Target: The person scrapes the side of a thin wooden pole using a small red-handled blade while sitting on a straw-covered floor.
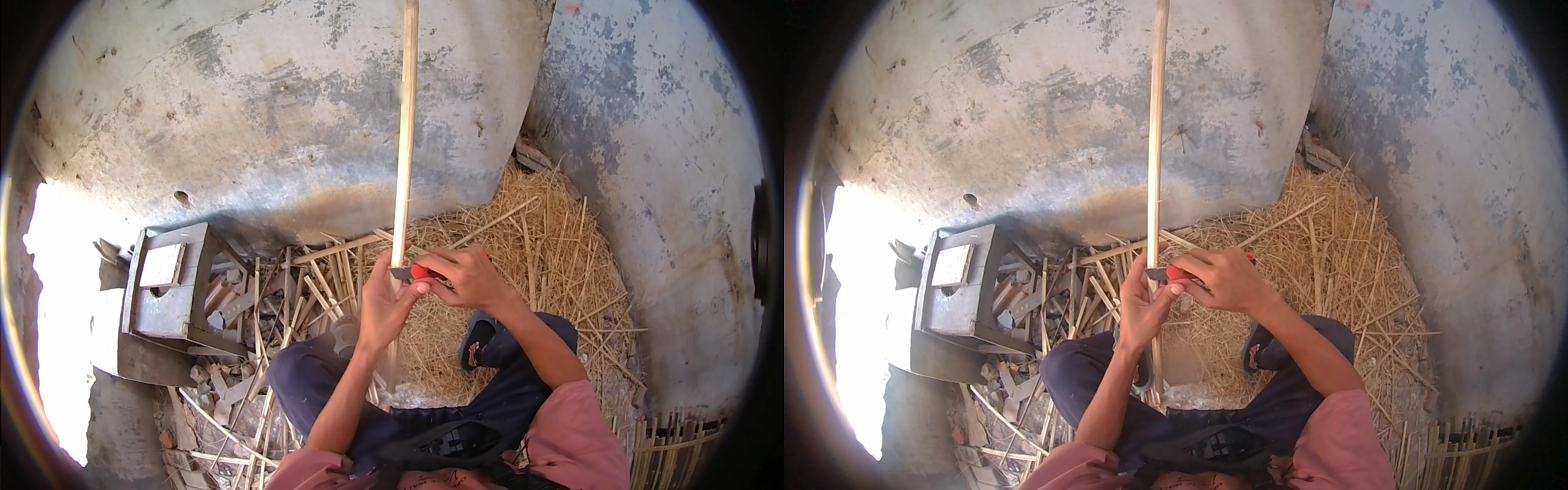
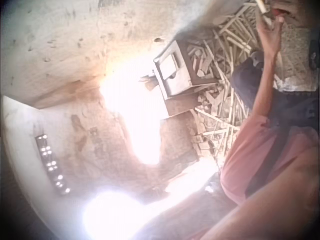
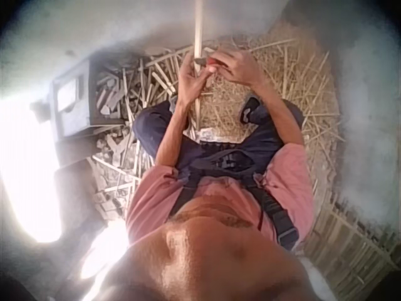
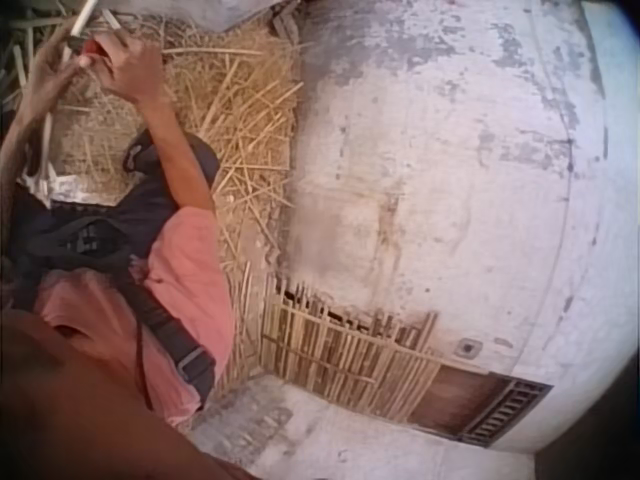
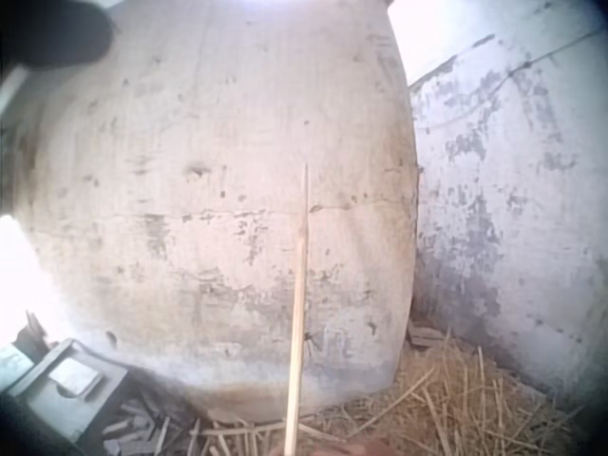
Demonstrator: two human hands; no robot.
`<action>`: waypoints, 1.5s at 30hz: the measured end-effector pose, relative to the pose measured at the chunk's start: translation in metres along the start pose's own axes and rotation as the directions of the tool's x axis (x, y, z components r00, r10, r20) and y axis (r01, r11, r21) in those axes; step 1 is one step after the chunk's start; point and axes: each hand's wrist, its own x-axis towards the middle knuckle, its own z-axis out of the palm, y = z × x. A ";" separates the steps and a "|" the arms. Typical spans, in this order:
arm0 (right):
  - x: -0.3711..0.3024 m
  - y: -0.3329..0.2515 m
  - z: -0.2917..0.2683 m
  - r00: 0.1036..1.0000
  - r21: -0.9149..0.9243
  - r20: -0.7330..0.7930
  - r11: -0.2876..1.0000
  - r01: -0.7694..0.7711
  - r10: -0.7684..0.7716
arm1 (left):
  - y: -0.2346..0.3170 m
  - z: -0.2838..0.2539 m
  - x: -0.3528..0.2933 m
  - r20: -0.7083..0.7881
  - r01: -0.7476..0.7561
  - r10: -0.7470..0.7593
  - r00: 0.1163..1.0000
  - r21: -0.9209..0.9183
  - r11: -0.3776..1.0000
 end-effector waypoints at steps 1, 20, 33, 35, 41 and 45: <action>0.000 -0.001 0.001 1.000 0.000 -0.024 1.000 0.005 -0.005 | 0.000 0.000 0.000 -0.004 -0.002 0.002 1.000 0.006 1.000; 0.003 -0.013 -0.002 0.997 -0.066 -0.067 0.997 -0.043 0.038 | -0.003 0.006 0.000 -0.110 -0.127 0.142 0.984 0.133 0.983; 0.004 -0.016 0.002 0.991 -0.078 -0.131 0.996 -0.051 0.041 | -0.007 0.007 -0.001 -0.175 -0.076 0.094 0.980 0.110 0.991; 0.003 -0.014 0.003 0.991 -0.083 -0.132 0.995 -0.049 0.038 | -0.005 0.008 -0.003 -0.183 -0.072 0.092 0.979 0.112 0.991; 0.006 -0.018 0.003 0.986 -0.093 -0.164 0.994 -0.055 0.039 | -0.006 0.009 -0.003 -0.220 -0.063 0.083 0.972 0.094 0.994; 0.005 -0.018 0.004 0.984 -0.094 -0.170 0.993 -0.075 0.058 | -0.003 0.011 -0.003 -0.249 -0.080 0.106 0.963 0.115 0.990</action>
